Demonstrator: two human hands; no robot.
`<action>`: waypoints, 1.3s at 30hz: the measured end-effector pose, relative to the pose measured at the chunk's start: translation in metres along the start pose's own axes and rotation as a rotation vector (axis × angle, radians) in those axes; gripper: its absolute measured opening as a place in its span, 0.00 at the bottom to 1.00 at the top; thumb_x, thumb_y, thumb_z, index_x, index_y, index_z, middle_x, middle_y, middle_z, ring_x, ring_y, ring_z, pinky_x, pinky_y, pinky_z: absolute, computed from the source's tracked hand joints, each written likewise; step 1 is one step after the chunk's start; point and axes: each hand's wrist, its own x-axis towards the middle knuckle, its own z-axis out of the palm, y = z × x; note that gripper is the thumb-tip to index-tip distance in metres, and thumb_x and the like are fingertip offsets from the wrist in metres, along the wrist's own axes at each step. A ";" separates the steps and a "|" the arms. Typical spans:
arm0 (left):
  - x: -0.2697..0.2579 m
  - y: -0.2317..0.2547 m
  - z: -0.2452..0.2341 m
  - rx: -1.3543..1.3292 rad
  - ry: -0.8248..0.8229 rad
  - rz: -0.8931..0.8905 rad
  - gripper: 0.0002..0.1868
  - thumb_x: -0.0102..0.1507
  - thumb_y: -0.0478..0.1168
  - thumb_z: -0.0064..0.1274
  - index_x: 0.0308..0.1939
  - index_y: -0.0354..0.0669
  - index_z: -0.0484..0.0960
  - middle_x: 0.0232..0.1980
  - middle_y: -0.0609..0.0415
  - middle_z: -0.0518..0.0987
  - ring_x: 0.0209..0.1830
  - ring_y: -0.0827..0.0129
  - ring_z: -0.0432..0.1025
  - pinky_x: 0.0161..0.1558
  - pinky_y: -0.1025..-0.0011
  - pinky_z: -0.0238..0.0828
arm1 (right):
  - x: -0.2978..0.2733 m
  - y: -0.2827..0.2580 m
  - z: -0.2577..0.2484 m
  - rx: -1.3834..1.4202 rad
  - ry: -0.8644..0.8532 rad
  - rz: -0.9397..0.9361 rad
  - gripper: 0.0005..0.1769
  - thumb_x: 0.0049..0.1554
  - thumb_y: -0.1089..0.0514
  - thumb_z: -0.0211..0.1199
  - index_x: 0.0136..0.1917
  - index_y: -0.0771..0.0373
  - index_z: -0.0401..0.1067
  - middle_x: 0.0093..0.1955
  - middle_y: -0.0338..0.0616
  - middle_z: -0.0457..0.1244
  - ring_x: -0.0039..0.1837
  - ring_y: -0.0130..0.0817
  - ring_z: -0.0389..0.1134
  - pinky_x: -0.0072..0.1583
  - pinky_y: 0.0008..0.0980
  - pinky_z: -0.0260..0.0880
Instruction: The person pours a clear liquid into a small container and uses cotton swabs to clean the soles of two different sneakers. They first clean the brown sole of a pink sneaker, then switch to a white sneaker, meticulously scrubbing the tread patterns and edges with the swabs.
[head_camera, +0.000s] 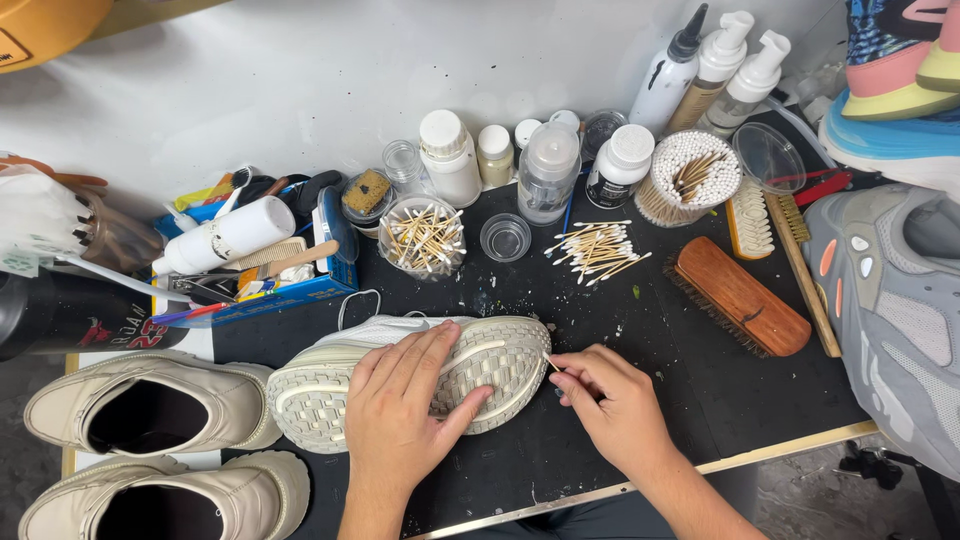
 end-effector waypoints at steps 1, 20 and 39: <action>0.001 0.000 0.000 0.003 -0.005 -0.002 0.34 0.54 0.56 0.66 0.59 0.41 0.81 0.56 0.53 0.83 0.58 0.61 0.75 0.59 0.62 0.64 | -0.001 0.001 0.001 0.020 0.015 0.004 0.10 0.54 0.66 0.67 0.51 0.65 0.80 0.39 0.39 0.68 0.36 0.22 0.72 0.38 0.22 0.73; 0.000 -0.005 -0.022 -0.028 -0.228 0.037 0.65 0.35 0.62 0.69 0.73 0.40 0.64 0.67 0.46 0.73 0.68 0.52 0.65 0.68 0.50 0.53 | 0.038 -0.045 0.012 -0.263 0.115 -0.534 0.08 0.52 0.67 0.68 0.48 0.62 0.79 0.44 0.41 0.67 0.48 0.37 0.68 0.51 0.32 0.69; -0.011 -0.005 -0.036 0.058 -0.309 -0.053 0.62 0.34 0.38 0.71 0.73 0.52 0.63 0.62 0.47 0.72 0.61 0.53 0.66 0.63 0.51 0.53 | 0.129 -0.124 0.034 -0.499 0.091 -0.741 0.15 0.53 0.59 0.71 0.54 0.63 0.78 0.53 0.48 0.67 0.49 0.43 0.71 0.49 0.39 0.70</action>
